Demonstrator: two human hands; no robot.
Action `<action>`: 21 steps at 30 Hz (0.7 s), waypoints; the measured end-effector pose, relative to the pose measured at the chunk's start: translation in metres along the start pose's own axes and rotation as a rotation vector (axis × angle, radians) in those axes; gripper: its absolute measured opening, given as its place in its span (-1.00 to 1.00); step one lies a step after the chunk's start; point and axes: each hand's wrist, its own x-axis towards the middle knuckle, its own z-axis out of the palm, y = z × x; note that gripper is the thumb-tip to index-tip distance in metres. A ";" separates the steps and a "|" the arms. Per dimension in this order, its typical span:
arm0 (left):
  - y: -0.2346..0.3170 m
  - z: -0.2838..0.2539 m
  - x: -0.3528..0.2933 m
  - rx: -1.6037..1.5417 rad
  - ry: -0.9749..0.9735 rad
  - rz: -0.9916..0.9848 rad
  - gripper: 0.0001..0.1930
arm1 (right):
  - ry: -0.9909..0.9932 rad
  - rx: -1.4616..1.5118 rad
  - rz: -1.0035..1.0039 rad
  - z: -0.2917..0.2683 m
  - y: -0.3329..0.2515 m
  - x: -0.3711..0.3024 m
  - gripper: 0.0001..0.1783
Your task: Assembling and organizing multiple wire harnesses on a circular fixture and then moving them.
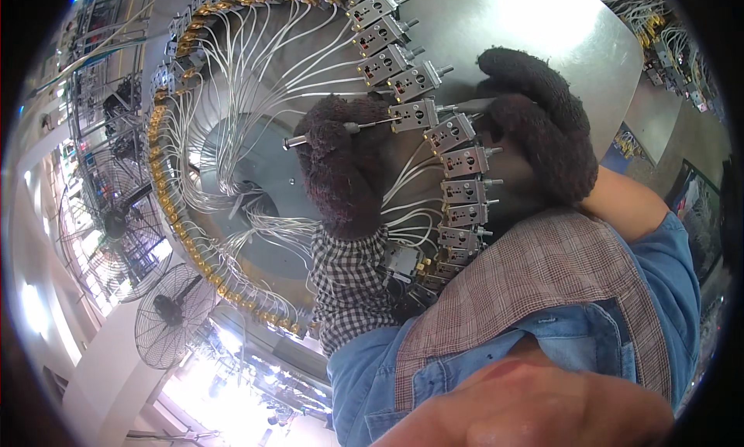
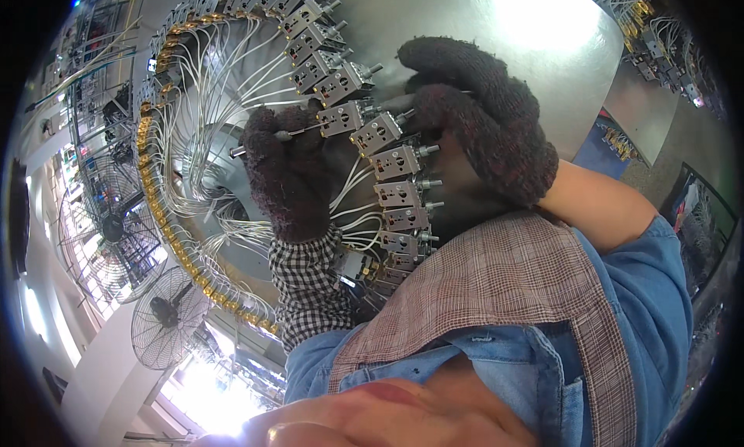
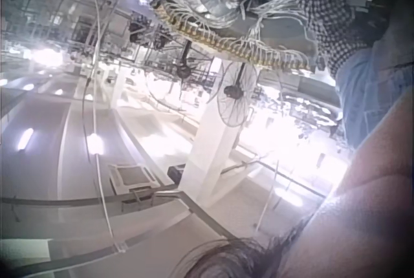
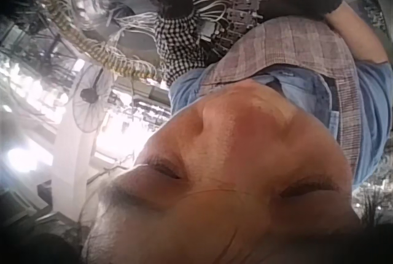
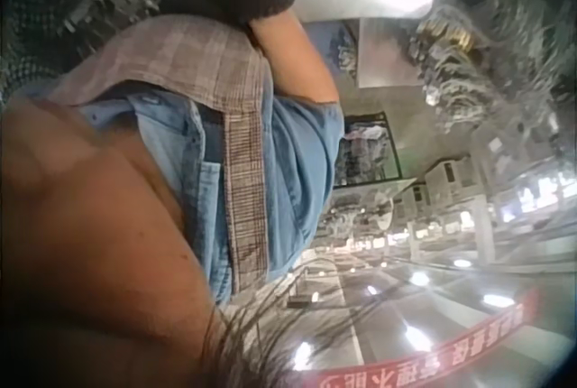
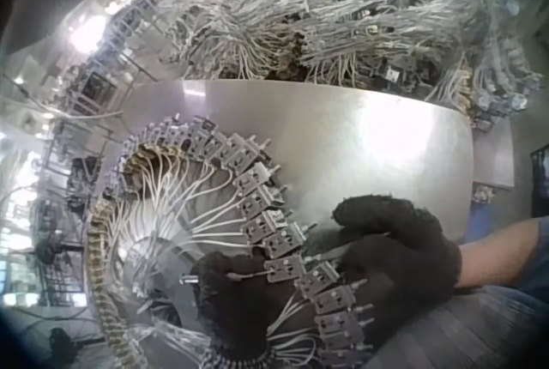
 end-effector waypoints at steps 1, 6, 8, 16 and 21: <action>0.000 -0.001 0.000 0.015 0.004 0.011 -0.60 | -0.055 -0.195 -0.177 -0.001 0.000 0.001 -0.61; -0.002 -0.003 0.002 0.021 -0.033 0.047 -0.60 | -0.027 -0.205 -0.147 0.002 -0.001 0.001 -0.66; -0.004 -0.004 0.002 0.007 -0.038 0.059 -0.60 | 0.059 0.315 0.202 0.004 -0.002 -0.002 -0.67; -0.010 -0.004 0.005 -0.064 -0.005 0.135 -0.59 | -0.046 0.228 0.130 0.002 -0.002 -0.002 -0.66; -0.006 -0.005 0.006 -0.098 -0.064 0.068 -0.61 | -0.083 -0.213 -0.141 -0.003 0.000 -0.002 -0.60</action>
